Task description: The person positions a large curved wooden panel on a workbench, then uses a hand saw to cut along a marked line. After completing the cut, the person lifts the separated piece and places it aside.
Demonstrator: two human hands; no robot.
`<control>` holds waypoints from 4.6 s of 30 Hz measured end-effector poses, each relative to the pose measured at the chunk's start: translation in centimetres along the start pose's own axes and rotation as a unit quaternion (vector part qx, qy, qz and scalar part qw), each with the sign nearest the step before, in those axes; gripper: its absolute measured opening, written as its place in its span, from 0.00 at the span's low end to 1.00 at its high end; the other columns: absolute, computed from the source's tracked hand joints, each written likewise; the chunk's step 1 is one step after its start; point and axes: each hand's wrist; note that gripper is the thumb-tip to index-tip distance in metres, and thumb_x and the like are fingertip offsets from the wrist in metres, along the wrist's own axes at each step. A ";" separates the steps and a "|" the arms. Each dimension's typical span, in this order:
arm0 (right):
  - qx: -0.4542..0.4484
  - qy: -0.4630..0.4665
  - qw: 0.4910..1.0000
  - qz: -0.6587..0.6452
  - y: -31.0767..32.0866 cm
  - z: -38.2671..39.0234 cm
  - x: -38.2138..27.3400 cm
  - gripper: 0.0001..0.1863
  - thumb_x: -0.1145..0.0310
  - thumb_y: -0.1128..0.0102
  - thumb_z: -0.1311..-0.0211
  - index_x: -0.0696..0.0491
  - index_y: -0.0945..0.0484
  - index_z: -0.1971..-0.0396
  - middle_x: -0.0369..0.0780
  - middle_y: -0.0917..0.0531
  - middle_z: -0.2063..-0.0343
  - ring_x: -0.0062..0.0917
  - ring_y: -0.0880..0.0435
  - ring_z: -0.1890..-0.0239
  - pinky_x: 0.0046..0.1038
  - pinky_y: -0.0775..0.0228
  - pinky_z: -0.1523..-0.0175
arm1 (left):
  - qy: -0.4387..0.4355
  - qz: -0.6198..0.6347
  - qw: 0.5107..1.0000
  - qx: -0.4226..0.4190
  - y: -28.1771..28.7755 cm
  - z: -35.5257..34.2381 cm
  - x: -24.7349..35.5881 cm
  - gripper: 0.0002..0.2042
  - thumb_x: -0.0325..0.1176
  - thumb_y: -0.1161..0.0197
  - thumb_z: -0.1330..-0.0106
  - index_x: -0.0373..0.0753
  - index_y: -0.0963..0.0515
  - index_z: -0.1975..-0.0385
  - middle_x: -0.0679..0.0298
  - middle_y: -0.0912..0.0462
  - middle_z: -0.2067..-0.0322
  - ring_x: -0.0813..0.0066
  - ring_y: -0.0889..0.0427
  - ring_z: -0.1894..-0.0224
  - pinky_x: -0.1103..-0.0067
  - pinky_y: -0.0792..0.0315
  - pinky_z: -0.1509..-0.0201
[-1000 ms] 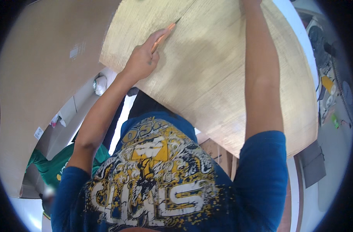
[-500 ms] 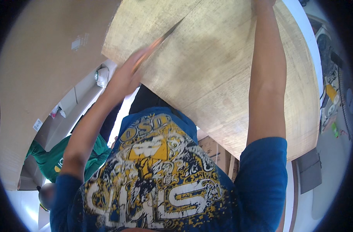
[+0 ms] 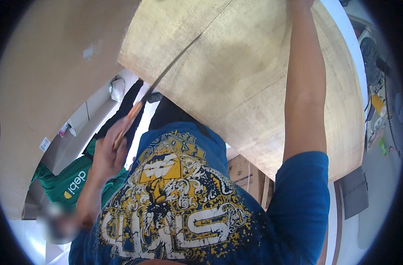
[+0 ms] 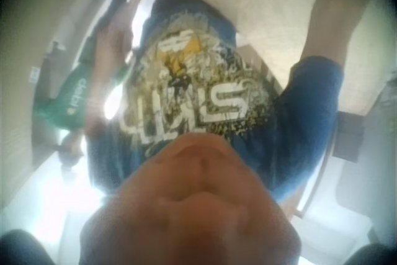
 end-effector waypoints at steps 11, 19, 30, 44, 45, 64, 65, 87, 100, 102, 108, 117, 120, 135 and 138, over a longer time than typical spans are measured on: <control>-0.022 0.011 1.000 0.004 0.4 0.2 -0.5 0.21 0.54 0.56 0.26 0.47 0.16 0.49 0.46 0.13 0.51 0.41 0.17 0.43 0.56 0.40 0.36 | -0.131 0.039 0.989 0.051 -8.0 -15.5 -4.0 0.33 0.25 0.43 0.35 0.54 0.37 0.27 0.43 0.19 0.44 0.40 0.19 0.45 0.59 0.22 0.43; -0.029 -0.002 1.000 -0.007 1.2 0.1 -1.1 0.21 0.54 0.57 0.25 0.48 0.16 0.49 0.46 0.14 0.49 0.40 0.17 0.42 0.55 0.42 0.34 | -0.038 0.009 0.999 0.027 -2.9 -3.3 -2.2 0.33 0.18 0.46 0.39 0.48 0.33 0.30 0.44 0.16 0.52 0.47 0.12 0.60 0.64 0.19 0.53; -0.099 -0.005 0.995 0.002 -1.7 -1.2 1.1 0.24 0.50 0.57 0.27 0.45 0.17 0.45 0.45 0.14 0.47 0.42 0.19 0.39 0.60 0.53 0.29 | -0.161 0.042 0.984 0.059 -11.5 -23.2 -4.6 0.33 0.27 0.44 0.33 0.47 0.39 0.26 0.44 0.24 0.37 0.41 0.18 0.45 0.60 0.24 0.39; -0.021 0.004 0.999 -0.030 2.4 0.0 -5.3 0.26 0.45 0.51 0.29 0.51 0.17 0.50 0.48 0.13 0.53 0.42 0.17 0.45 0.58 0.40 0.39 | -0.088 0.060 0.991 0.077 -9.4 -22.4 0.6 0.21 0.40 0.48 0.21 0.50 0.30 0.31 0.45 0.16 0.48 0.42 0.16 0.50 0.60 0.23 0.46; -0.034 -0.004 0.999 -0.017 2.5 -0.4 -5.5 0.27 0.44 0.51 0.29 0.51 0.17 0.50 0.48 0.13 0.53 0.43 0.17 0.45 0.58 0.39 0.39 | -0.122 0.068 0.986 0.095 -9.9 -22.4 -0.4 0.21 0.39 0.47 0.22 0.49 0.30 0.31 0.46 0.16 0.49 0.41 0.16 0.51 0.60 0.23 0.46; -0.036 -0.012 0.998 -0.059 0.8 -0.8 -5.1 0.26 0.47 0.58 0.28 0.51 0.16 0.53 0.49 0.12 0.54 0.45 0.16 0.46 0.58 0.42 0.38 | -0.065 0.027 0.997 0.040 -9.7 -21.2 -1.9 0.23 0.36 0.47 0.23 0.52 0.32 0.29 0.42 0.15 0.56 0.41 0.15 0.59 0.59 0.22 0.53; -0.037 -0.017 0.998 -0.052 0.4 -0.3 -5.0 0.26 0.48 0.57 0.28 0.50 0.16 0.52 0.49 0.12 0.54 0.45 0.16 0.46 0.58 0.42 0.39 | -0.056 0.040 0.997 0.028 -9.5 -20.9 -1.8 0.23 0.36 0.47 0.23 0.52 0.33 0.29 0.42 0.15 0.56 0.41 0.15 0.59 0.59 0.22 0.52; -0.049 -0.015 0.998 -0.044 0.9 -1.5 -4.5 0.26 0.47 0.58 0.28 0.46 0.18 0.45 0.46 0.14 0.47 0.44 0.19 0.40 0.58 0.42 0.36 | -0.011 0.040 0.999 0.008 -4.1 -8.4 -2.9 0.25 0.29 0.41 0.27 0.52 0.30 0.31 0.47 0.15 0.51 0.44 0.14 0.59 0.61 0.21 0.56; -0.054 -0.013 0.998 -0.012 -0.8 -1.4 -3.9 0.27 0.46 0.58 0.29 0.45 0.17 0.44 0.46 0.14 0.47 0.43 0.19 0.40 0.58 0.42 0.35 | 0.040 0.002 0.996 -0.075 -5.2 -15.6 -0.9 0.23 0.31 0.47 0.23 0.51 0.33 0.29 0.47 0.13 0.56 0.53 0.13 0.62 0.65 0.22 0.50; -0.078 -0.008 0.997 -0.022 0.0 -1.7 -4.9 0.27 0.46 0.58 0.28 0.45 0.18 0.43 0.46 0.14 0.46 0.43 0.19 0.39 0.59 0.42 0.36 | 0.008 0.015 0.998 -0.057 -4.4 -16.2 -0.5 0.24 0.32 0.47 0.24 0.50 0.34 0.28 0.46 0.13 0.58 0.52 0.13 0.61 0.66 0.22 0.51; -0.061 -0.014 0.998 -0.014 0.2 -1.1 -3.4 0.27 0.46 0.59 0.27 0.45 0.17 0.45 0.45 0.13 0.48 0.43 0.18 0.40 0.58 0.41 0.37 | 0.006 0.015 1.000 -0.016 -1.9 -7.3 1.0 0.25 0.28 0.42 0.28 0.51 0.31 0.31 0.45 0.15 0.66 0.45 0.16 0.68 0.59 0.24 0.62; -0.054 -0.024 0.998 -0.016 1.4 -1.2 -4.6 0.25 0.47 0.58 0.28 0.45 0.16 0.48 0.46 0.13 0.50 0.44 0.17 0.43 0.58 0.39 0.39 | 0.024 -0.035 0.999 -0.026 -1.2 -4.8 -1.9 0.27 0.26 0.42 0.29 0.53 0.31 0.30 0.51 0.13 0.59 0.48 0.12 0.65 0.62 0.20 0.61; -0.070 -0.018 0.997 -0.019 1.3 -0.7 -5.7 0.25 0.47 0.57 0.28 0.45 0.16 0.48 0.46 0.12 0.51 0.45 0.16 0.44 0.58 0.38 0.39 | -0.020 -0.014 1.000 -0.004 -7.4 -15.8 -3.8 0.29 0.28 0.43 0.28 0.57 0.35 0.28 0.50 0.16 0.73 0.48 0.16 0.72 0.59 0.23 0.65; -0.073 -0.036 0.997 -0.007 2.0 -1.6 -4.5 0.25 0.47 0.58 0.28 0.45 0.16 0.48 0.47 0.13 0.49 0.45 0.17 0.42 0.58 0.40 0.37 | 0.011 -0.025 1.000 -0.014 -1.2 -2.8 -2.6 0.31 0.20 0.42 0.33 0.53 0.31 0.30 0.46 0.16 0.49 0.44 0.13 0.59 0.64 0.18 0.57; -0.089 -0.020 0.996 -0.020 1.4 -0.9 -5.3 0.26 0.46 0.58 0.28 0.46 0.16 0.48 0.48 0.14 0.48 0.44 0.18 0.41 0.59 0.41 0.37 | 0.020 0.034 0.999 -0.014 -7.6 -15.4 -4.0 0.32 0.22 0.42 0.33 0.57 0.34 0.28 0.46 0.16 0.50 0.44 0.15 0.65 0.61 0.20 0.58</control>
Point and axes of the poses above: each hand's wrist, its own z-axis away from the middle knuckle, its own y-axis out of the back of the hand, x = y × z
